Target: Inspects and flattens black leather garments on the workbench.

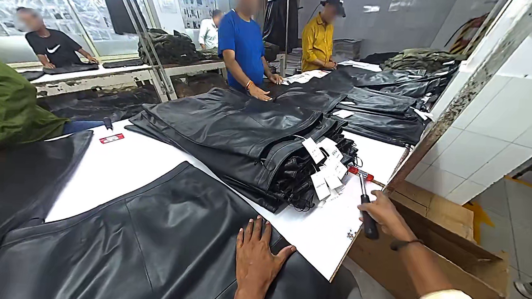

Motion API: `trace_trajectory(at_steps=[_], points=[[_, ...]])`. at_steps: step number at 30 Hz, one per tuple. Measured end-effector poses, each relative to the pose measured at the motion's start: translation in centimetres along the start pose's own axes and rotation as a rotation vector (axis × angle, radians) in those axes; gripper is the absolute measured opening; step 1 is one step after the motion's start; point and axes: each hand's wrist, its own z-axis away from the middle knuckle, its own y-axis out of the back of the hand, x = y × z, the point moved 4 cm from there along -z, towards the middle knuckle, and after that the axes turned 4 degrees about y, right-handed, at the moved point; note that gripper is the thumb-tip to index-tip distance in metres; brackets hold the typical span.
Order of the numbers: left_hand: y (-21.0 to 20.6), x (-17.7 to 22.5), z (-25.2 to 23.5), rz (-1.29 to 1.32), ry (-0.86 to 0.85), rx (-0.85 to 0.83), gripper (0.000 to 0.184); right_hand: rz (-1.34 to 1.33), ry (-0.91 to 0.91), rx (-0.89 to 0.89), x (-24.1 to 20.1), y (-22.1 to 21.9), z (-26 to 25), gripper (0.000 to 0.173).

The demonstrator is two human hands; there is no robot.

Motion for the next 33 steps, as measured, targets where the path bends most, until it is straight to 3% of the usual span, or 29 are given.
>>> trace_trajectory(at_steps=[4,8,11,14,17,19,23,28,31,33], points=[[0.1,0.1,-0.1,-0.011,0.026,-0.053,0.109,-0.283,-0.051,-0.098,1.3,1.5,6.3,0.047],[0.1,0.1,-0.1,-0.028,0.041,-0.088,0.115,-0.295,0.097,-0.33,1.2,0.5,14.0,0.047],[0.2,0.2,-0.1,-0.041,0.068,-0.105,0.119,-0.072,0.413,-0.436,0.5,-1.1,17.5,0.057],[0.3,0.1,-0.1,-0.046,0.099,-0.124,0.119,0.178,0.89,-0.272,-2.0,-2.2,19.7,0.053],[0.7,0.2,-0.1,-0.057,0.119,-0.158,0.12,0.239,1.124,-0.113,-4.7,-3.1,20.6,0.048],[0.9,0.3,-0.1,-0.059,0.135,-0.195,0.121,0.276,1.15,-0.115,-4.5,-4.4,20.1,0.047],[1.2,0.4,-0.1,-0.06,0.148,-0.262,0.123,0.506,1.005,-0.347,-3.1,-6.4,18.3,0.049],[1.1,0.3,-0.1,-0.044,0.156,-0.251,0.122,0.348,1.136,-0.1,-5.0,-5.7,20.8,0.048],[0.9,0.3,0.0,-0.041,0.142,-0.207,0.122,0.571,0.965,-0.23,-3.6,-6.7,20.0,0.049],[0.9,0.4,-0.1,-0.052,0.149,-0.236,0.123,0.536,0.914,-0.209,-4.0,-6.6,19.5,0.049]])
